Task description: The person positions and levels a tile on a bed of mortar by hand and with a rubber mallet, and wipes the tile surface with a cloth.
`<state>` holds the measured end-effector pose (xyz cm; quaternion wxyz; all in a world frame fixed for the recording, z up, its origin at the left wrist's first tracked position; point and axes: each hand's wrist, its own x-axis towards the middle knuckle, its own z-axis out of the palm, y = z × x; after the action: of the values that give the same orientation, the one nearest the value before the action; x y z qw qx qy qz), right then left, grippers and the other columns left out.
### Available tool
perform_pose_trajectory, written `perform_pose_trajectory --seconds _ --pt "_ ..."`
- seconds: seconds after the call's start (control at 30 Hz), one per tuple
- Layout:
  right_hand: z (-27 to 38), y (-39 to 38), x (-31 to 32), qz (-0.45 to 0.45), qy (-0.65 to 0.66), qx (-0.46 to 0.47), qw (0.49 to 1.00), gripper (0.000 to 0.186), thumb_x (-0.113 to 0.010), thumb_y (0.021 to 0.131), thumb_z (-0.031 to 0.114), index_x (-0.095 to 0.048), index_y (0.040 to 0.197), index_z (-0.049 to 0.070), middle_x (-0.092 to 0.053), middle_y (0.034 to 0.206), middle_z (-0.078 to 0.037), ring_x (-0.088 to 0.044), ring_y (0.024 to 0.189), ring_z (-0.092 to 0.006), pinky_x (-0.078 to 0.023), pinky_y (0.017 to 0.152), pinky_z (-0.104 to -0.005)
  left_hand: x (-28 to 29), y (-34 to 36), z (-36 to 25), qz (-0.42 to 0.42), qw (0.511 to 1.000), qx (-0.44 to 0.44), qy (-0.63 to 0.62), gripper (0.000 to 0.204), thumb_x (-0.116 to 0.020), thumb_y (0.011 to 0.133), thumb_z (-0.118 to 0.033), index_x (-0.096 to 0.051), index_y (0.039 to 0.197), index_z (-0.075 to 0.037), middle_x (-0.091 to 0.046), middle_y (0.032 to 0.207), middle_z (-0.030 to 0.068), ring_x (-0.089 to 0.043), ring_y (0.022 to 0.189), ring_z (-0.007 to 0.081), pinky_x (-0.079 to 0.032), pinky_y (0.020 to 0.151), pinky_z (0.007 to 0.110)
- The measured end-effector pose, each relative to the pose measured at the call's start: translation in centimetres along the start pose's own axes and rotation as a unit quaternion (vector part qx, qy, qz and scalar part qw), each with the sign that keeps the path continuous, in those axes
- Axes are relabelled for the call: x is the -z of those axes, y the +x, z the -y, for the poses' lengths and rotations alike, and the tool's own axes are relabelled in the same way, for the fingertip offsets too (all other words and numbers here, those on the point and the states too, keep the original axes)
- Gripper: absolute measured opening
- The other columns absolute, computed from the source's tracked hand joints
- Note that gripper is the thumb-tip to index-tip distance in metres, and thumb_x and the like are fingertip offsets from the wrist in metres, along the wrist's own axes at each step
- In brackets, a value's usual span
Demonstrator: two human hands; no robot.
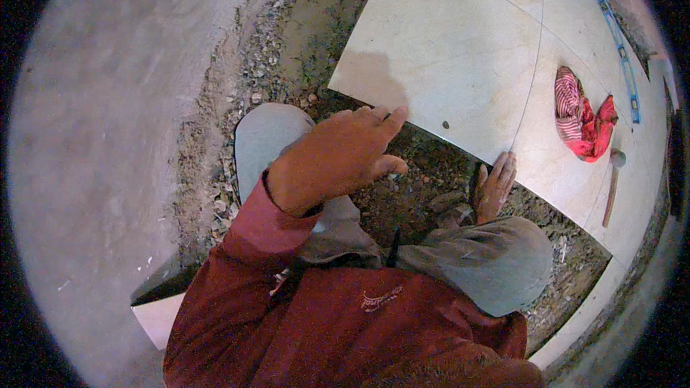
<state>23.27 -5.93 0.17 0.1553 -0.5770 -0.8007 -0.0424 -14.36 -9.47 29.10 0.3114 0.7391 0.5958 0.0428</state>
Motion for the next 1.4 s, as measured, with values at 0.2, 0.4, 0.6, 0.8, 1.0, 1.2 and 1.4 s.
perform_pose_trajectory --seconds 0.2,0.4,0.6,0.8,1.0,1.2,1.4 --pt "-0.7 1.0 -0.9 0.090 -0.124 -0.017 0.988 0.072 -0.059 0.101 0.045 -0.037 0.157 0.005 -0.039 0.162 -0.016 -0.035 0.151 -0.0340 -0.027 0.123 -0.0542 0.8 -1.8 2.7 -0.066 0.996 0.005 0.066 0.071 -0.069 0.095 -0.039 -0.046 0.147 0.004 -0.057 0.142 0.0267 -0.055 0.133 0.0413 -0.046 0.110 0.046" --pt "-0.8 1.8 -0.2 0.031 -0.020 -0.025 0.999 0.064 -0.064 0.099 0.043 -0.048 0.148 0.004 -0.045 0.157 -0.017 -0.038 0.148 -0.0343 -0.025 0.122 -0.0573 2.4 -1.1 -0.2 0.000 0.999 0.054 -0.005 0.075 -0.075 0.091 -0.030 -0.043 0.152 -0.001 -0.053 0.149 0.0245 -0.051 0.138 0.0396 -0.043 0.114 0.044" --pt "-2.0 7.1 -0.5 -0.012 0.292 -0.097 0.951 0.037 -0.057 0.104 0.026 -0.060 0.132 0.001 -0.060 0.138 -0.021 -0.050 0.136 -0.0409 -0.033 0.117 -0.0580 1.4 1.1 0.3 0.031 0.997 0.052 0.055 0.072 -0.071 0.095 -0.036 -0.044 0.151 -0.001 -0.055 0.147 0.0240 -0.054 0.136 0.0393 -0.046 0.110 0.045" --pt "-0.9 20.5 -1.6 -0.044 0.706 -0.310 0.635 0.035 -0.056 0.106 0.034 -0.064 0.086 0.007 -0.060 0.077 0.002 -0.056 0.067 -0.0145 -0.047 0.064 -0.0336 -3.8 7.3 1.0 0.015 0.988 0.064 0.142 0.062 -0.070 0.096 -0.031 -0.048 0.148 -0.005 -0.063 0.137 0.0220 -0.059 0.127 0.0408 -0.051 0.103 0.047" --pt "1.1 21.7 -6.2 -0.025 0.560 -0.122 0.819 0.051 -0.056 0.105 0.038 -0.051 0.073 -0.001 -0.045 0.061 -0.015 -0.038 0.059 -0.0215 -0.041 0.058 -0.0429 -12.9 19.9 3.5 -0.092 0.968 -0.048 0.227 0.073 -0.076 0.090 -0.033 -0.045 0.148 -0.002 -0.049 0.150 0.0252 -0.047 0.138 0.0440 -0.038 0.113 0.056" --pt "0.5 21.7 -7.0 -0.086 0.516 -0.082 0.848 0.044 -0.057 0.102 0.036 -0.061 0.079 -0.001 -0.061 0.073 -0.024 -0.059 0.067 -0.0443 -0.048 0.065 -0.0507 -17.5 27.2 2.8 -0.054 0.973 -0.020 0.224 0.103 -0.076 0.083 -0.057 -0.030 0.158 -0.003 -0.031 0.164 0.0242 -0.033 0.149 0.0425 -0.028 0.115 0.066" --pt "5.0 25.6 3.3 -0.142 0.637 0.091 0.752 0.042 -0.066 0.097 0.028 -0.048 0.071 0.002 -0.046 0.062 -0.016 -0.050 0.058 -0.0390 -0.040 0.056 -0.0491 -17.6 25.8 4.0 -0.035 0.994 0.003 0.107 0.081 -0.071 0.090 -0.050 -0.047 0.152 -0.005 -0.038 0.160 0.0252 -0.031 0.150 0.0420 -0.027 0.120 0.058"
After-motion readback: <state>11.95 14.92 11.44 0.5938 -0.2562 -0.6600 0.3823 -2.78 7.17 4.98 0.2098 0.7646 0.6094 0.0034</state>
